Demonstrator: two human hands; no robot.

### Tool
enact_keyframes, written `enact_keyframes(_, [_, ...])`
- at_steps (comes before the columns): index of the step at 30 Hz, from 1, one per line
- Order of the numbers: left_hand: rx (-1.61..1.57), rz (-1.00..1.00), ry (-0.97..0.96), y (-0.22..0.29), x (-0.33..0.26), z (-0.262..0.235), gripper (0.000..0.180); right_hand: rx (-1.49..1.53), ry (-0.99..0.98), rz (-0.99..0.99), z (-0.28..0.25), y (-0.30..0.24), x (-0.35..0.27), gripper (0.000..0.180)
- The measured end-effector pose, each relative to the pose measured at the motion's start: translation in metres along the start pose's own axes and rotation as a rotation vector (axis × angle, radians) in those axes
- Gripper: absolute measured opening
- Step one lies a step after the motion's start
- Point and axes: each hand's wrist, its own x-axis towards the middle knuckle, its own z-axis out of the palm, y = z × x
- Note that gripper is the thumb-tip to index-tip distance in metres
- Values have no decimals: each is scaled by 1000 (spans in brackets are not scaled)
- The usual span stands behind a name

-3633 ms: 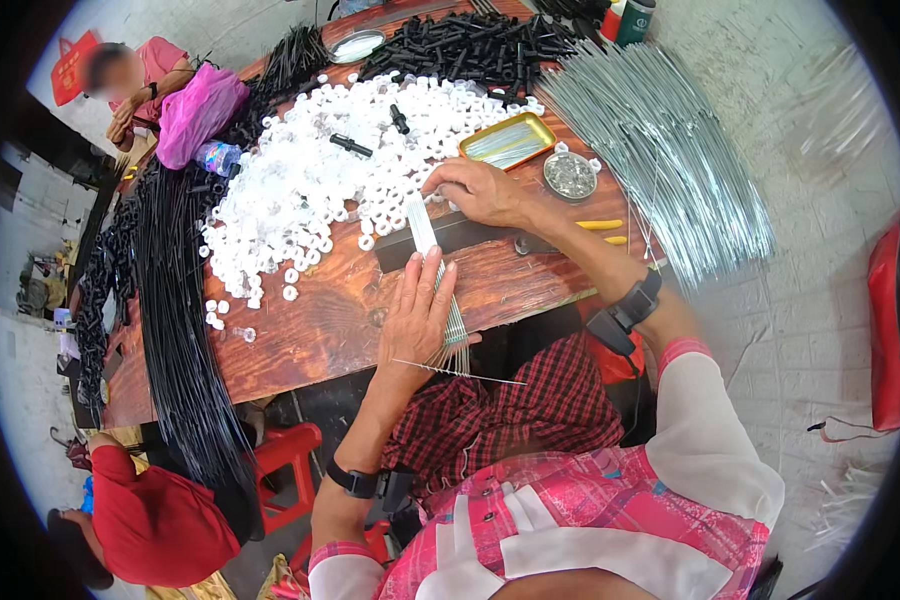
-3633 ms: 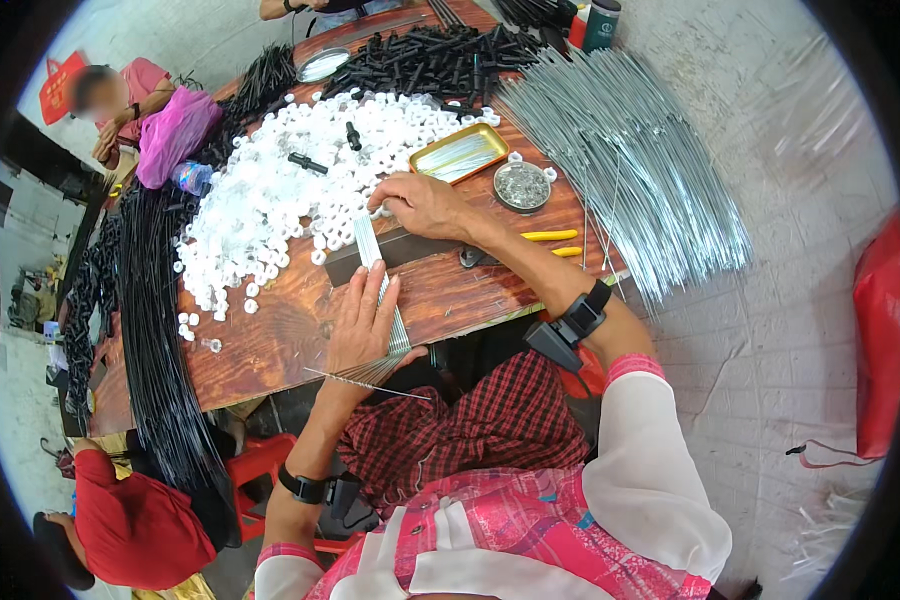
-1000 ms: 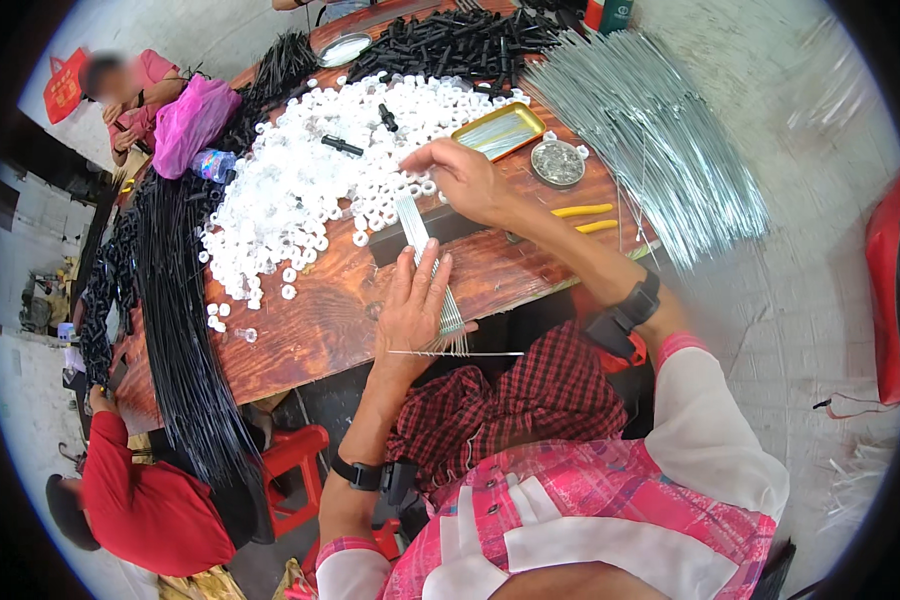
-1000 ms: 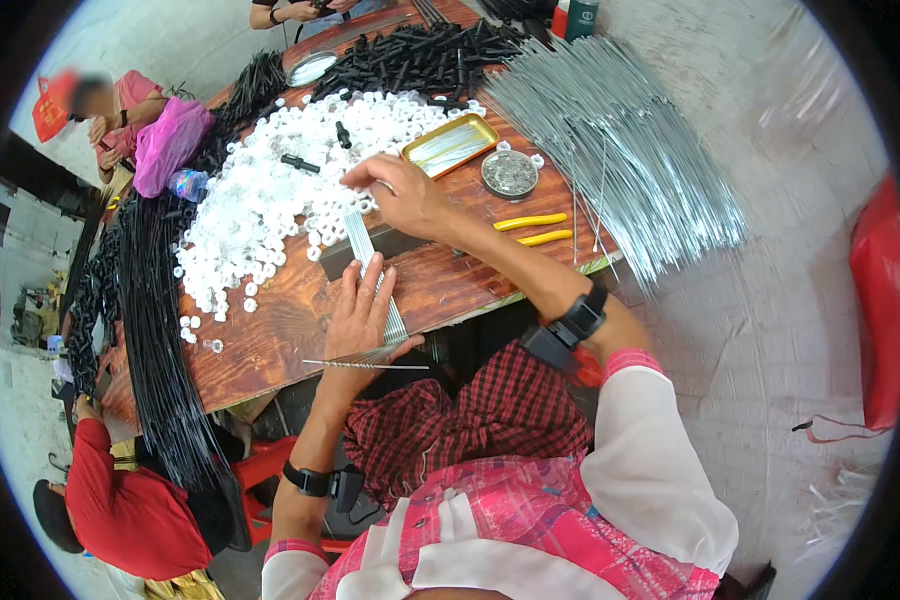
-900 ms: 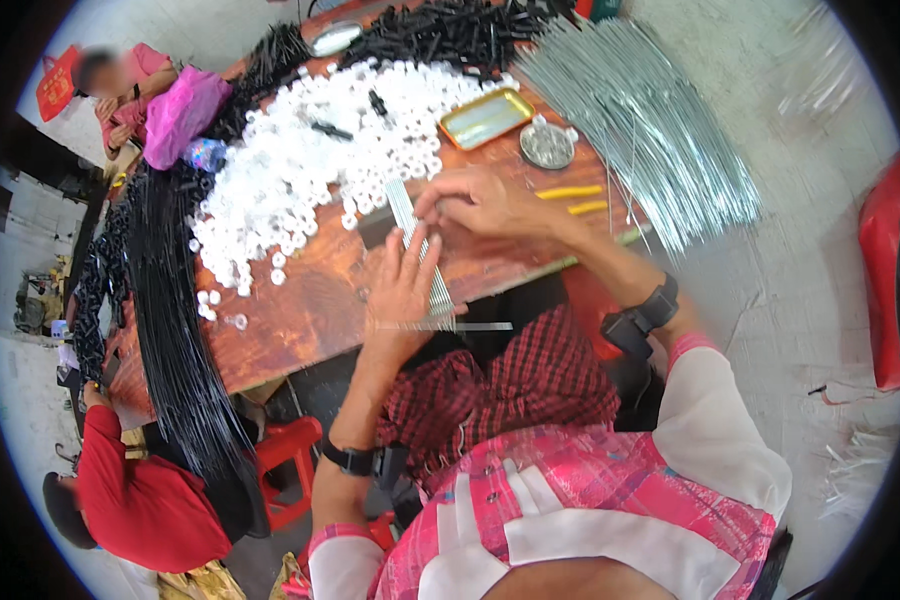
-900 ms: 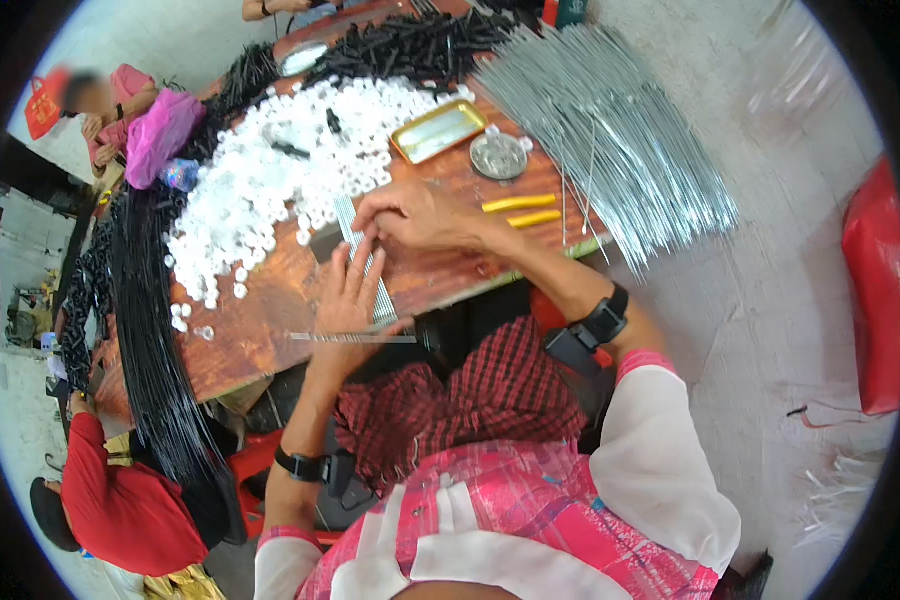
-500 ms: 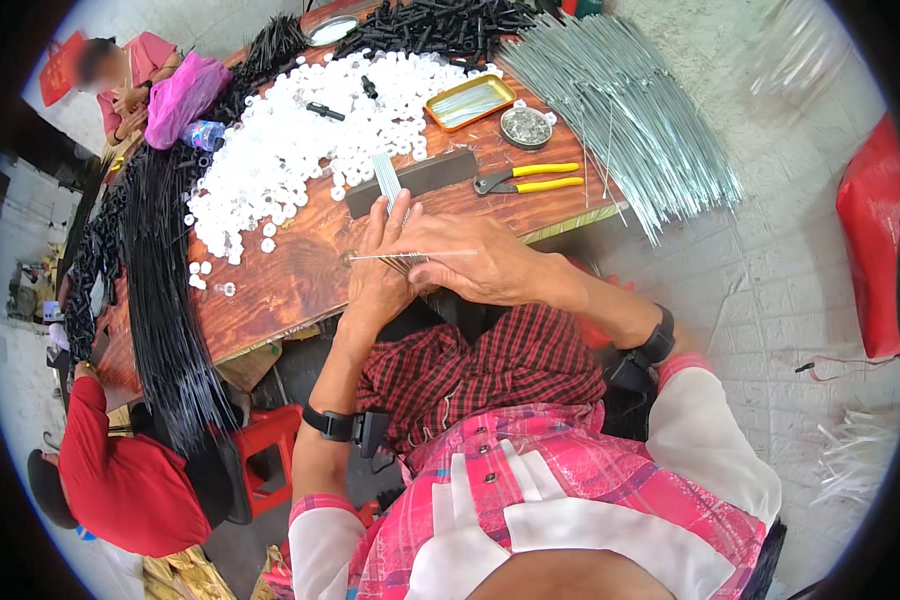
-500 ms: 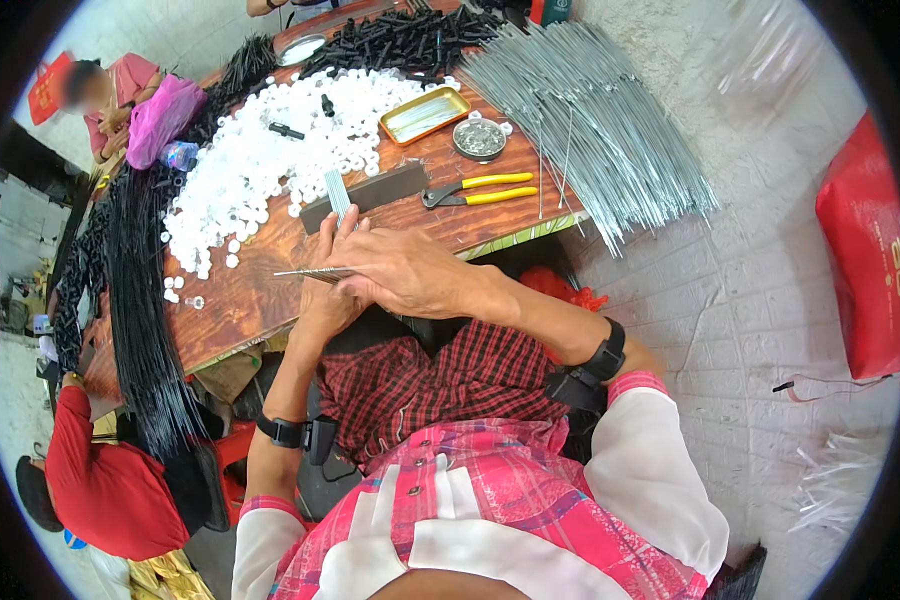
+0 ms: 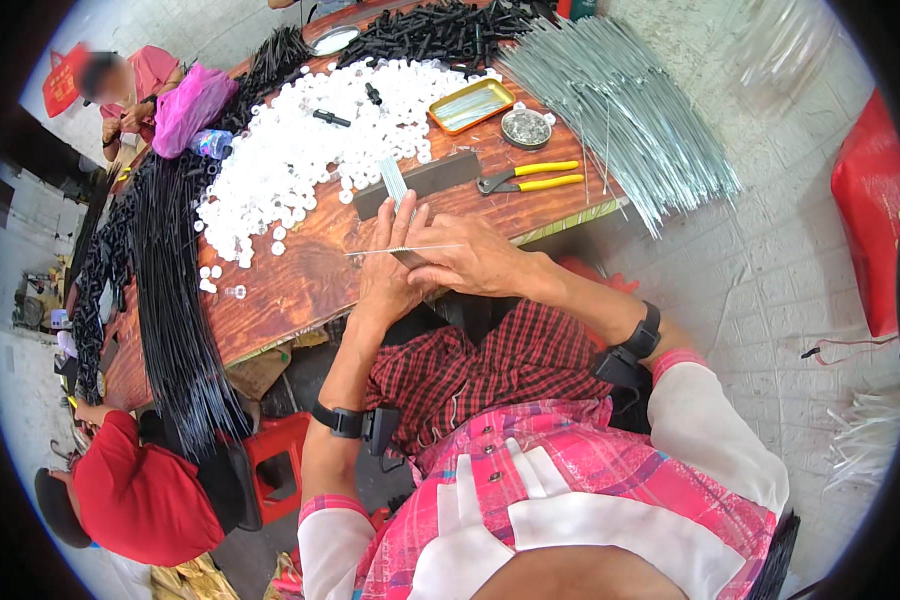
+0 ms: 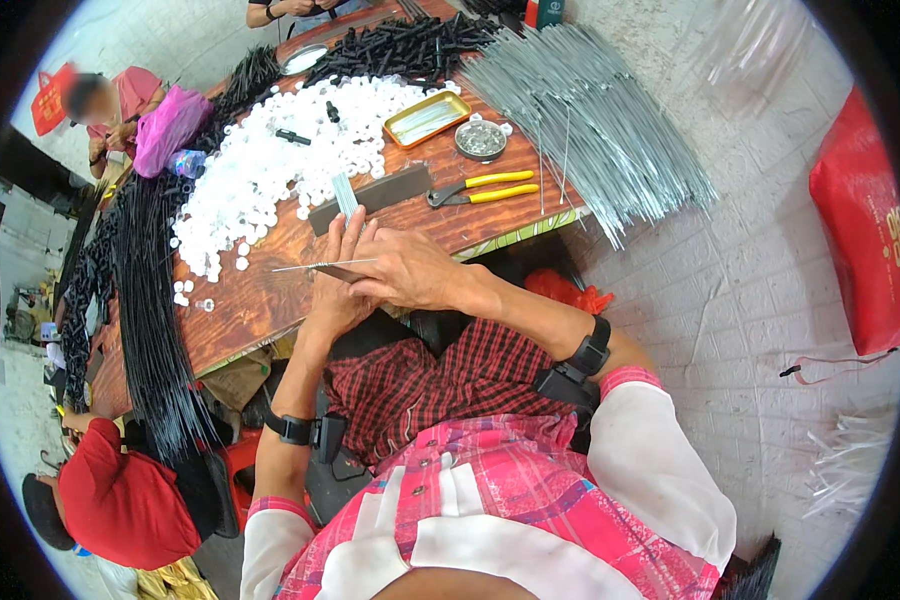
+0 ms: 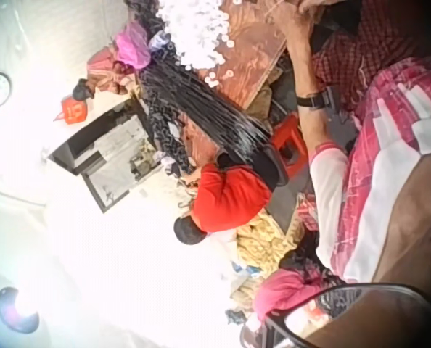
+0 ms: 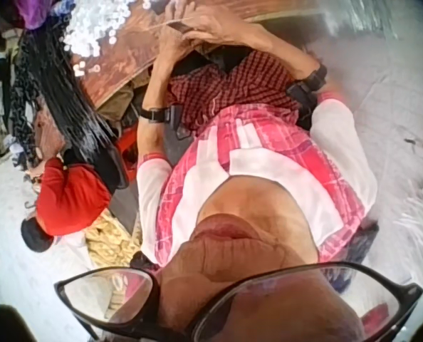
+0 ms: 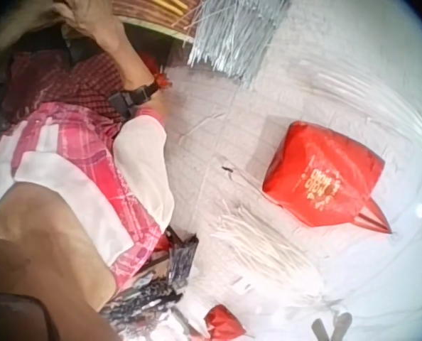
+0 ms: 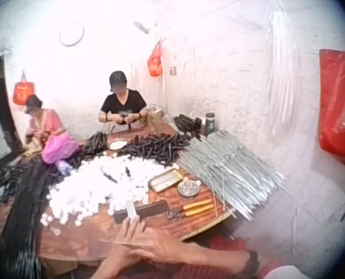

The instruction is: Assembling metal ribs and plastic components for umbrellas at a factory workbench.

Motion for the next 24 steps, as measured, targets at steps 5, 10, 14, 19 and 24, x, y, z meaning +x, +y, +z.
enact_keyframes(5, [-30,-18,-82,1,2,-8,96,147,-11,81,7,8,-6,25])
enact_keyframes(10, [-65,-130,-355,6,8,-25,98,26,-44,57,0,0,-15,16])
enact_keyframes(14, [-60,7,-403,0,21,-44,73,142,34,25,4,4,-28,19])
enact_keyframes(19, [-69,33,-164,-8,34,-31,55,91,20,87,0,1,-31,21])
enact_keyframes(24, [92,78,88,-25,40,-12,55,194,-62,84,-21,-17,-21,33])
